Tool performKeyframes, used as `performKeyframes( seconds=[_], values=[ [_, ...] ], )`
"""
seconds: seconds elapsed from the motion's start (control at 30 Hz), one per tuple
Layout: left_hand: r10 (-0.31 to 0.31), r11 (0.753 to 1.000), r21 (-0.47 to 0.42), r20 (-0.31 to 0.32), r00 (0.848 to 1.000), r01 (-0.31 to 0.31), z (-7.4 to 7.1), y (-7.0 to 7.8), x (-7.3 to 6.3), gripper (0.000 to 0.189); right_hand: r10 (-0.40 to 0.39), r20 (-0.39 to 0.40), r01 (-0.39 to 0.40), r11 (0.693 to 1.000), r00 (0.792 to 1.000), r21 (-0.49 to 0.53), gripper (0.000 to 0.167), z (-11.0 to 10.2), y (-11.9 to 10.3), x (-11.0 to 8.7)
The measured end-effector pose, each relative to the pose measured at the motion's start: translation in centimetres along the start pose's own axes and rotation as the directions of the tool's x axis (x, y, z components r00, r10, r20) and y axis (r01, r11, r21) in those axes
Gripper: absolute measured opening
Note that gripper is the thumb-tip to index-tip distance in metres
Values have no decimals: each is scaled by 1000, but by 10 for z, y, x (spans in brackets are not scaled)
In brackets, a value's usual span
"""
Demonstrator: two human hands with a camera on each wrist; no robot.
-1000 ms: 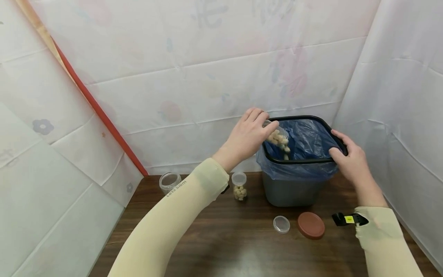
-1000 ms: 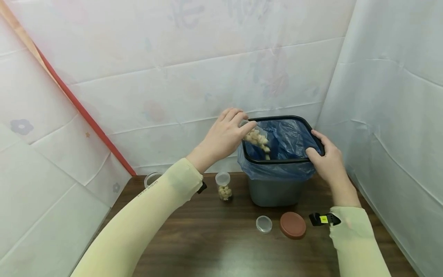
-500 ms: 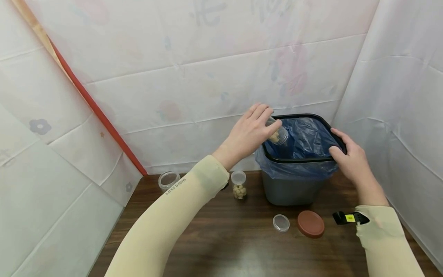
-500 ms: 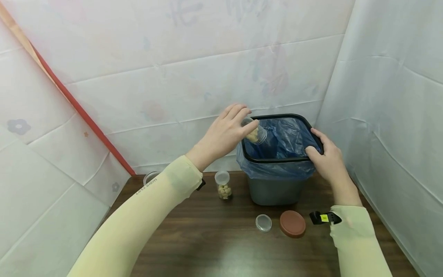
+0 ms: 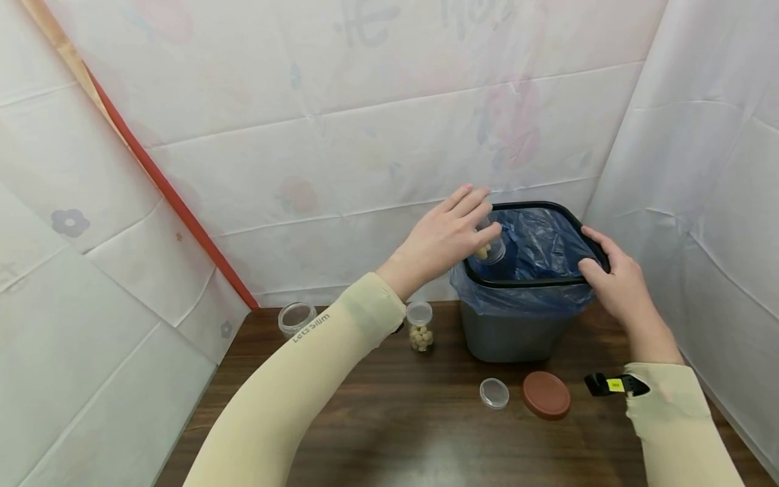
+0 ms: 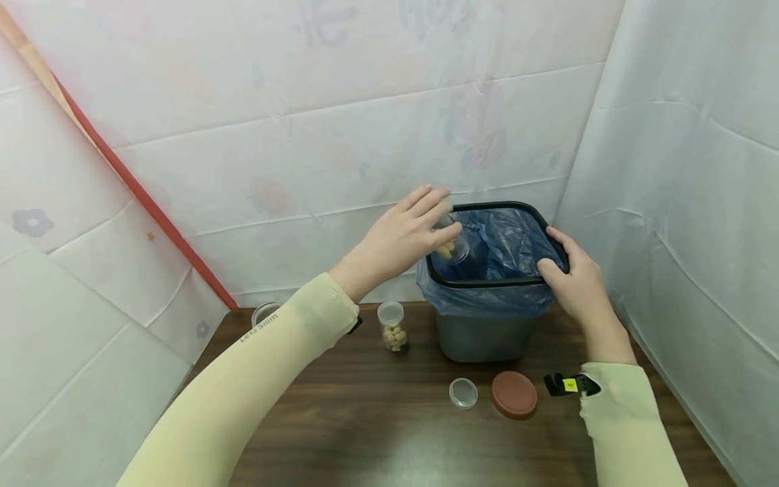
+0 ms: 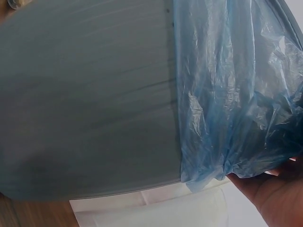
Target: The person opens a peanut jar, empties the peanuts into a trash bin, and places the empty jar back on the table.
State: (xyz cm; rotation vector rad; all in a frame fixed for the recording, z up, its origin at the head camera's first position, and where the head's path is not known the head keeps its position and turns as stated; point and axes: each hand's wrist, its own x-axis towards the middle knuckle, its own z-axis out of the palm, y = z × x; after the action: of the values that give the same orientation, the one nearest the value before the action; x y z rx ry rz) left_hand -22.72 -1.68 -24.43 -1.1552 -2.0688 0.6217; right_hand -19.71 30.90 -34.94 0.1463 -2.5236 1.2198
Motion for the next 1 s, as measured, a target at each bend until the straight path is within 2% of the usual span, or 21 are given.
performKeyframes(
  seconds=[0.2,0.53,1.0],
  values=[
    [13,1000,-2,21,1000,-13,-2,3,0,42,-7,-27,7,1000,1000,20,68,3,0,0],
    [30,1000,0,19,999,-30,-2,2,0,43,-14,-41,15,999,999,34,68,4,0,-1],
    [-14,1000,2,2,1000,14,-1,4,1,43,-5,-43,6,999,999,36,68,5,-1,-2]
  ],
)
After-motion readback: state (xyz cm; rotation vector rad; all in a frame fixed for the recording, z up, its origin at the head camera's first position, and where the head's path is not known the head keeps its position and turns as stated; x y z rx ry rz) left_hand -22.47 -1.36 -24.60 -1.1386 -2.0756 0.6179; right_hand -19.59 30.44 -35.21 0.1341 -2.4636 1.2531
